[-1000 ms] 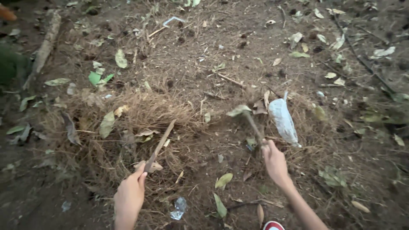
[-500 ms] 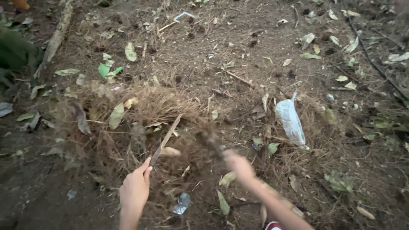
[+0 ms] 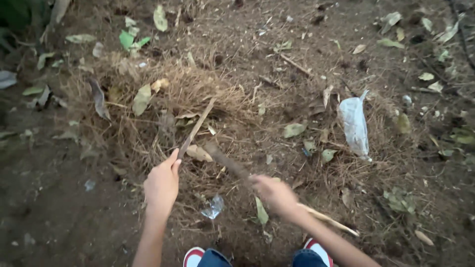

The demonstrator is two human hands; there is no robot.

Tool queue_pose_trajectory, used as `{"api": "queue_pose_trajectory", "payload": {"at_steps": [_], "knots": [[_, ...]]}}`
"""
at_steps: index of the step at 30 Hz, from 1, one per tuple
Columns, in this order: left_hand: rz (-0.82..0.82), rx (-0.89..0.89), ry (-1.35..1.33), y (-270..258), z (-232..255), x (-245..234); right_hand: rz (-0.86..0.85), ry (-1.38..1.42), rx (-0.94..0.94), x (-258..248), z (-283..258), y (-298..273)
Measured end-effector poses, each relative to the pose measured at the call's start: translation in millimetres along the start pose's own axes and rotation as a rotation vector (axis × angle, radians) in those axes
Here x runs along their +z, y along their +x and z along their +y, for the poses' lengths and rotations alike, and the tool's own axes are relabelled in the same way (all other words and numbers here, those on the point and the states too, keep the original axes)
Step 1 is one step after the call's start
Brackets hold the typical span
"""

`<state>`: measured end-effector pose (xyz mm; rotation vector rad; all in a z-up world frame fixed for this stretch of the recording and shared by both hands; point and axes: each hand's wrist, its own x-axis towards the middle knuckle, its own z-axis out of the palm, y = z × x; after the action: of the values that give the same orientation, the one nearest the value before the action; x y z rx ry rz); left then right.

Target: Clearing or searching through a pile of dried organic material on the ground using two sticks.

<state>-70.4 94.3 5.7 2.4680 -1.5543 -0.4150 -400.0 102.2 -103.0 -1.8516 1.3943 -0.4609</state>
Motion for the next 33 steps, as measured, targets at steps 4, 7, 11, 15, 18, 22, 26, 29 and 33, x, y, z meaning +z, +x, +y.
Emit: {"api": "queue_pose_trajectory", "payload": {"at_steps": [4, 7, 11, 15, 18, 22, 26, 29, 33], "knots": [[0.01, 0.029, 0.054, -2.3, -6.0, 5.2, -0.016, -0.08, -0.113, 45.1, -1.3, 29.8], [0.018, 0.046, 0.077, -2.9, -16.8, 9.1, 0.085, -0.127, 0.078, 27.3, 30.5, 53.8], [-0.027, -0.002, 0.124, -0.7, -32.0, 9.0, 0.218, -0.201, 0.372, -35.5, 85.2, 51.3], [-0.024, -0.006, 0.123, -0.6, -38.9, 7.6, 0.42, -0.114, 0.503, -89.8, 106.4, 22.1], [0.002, 0.035, 0.113, 4.7, -38.1, 12.6, 0.582, -0.239, 0.264, -97.0, 89.6, 20.8], [-0.042, 0.003, 0.121, 6.8, -24.6, 17.2, 0.347, -0.025, 0.394, -87.8, -13.9, 44.4], [-0.023, 0.049, 0.101, 6.3, -19.4, 28.7, 0.116, -0.089, 0.144, 6.6, 32.4, 100.4], [-0.051, 0.034, 0.107, 2.8, -11.7, 23.1, 0.082, -0.278, 0.178, 17.8, 60.8, 119.6], [-0.061, 0.026, 0.107, 4.8, -22.6, 21.5, 0.276, -0.317, 0.297, -40.4, 134.5, 103.2]]}}
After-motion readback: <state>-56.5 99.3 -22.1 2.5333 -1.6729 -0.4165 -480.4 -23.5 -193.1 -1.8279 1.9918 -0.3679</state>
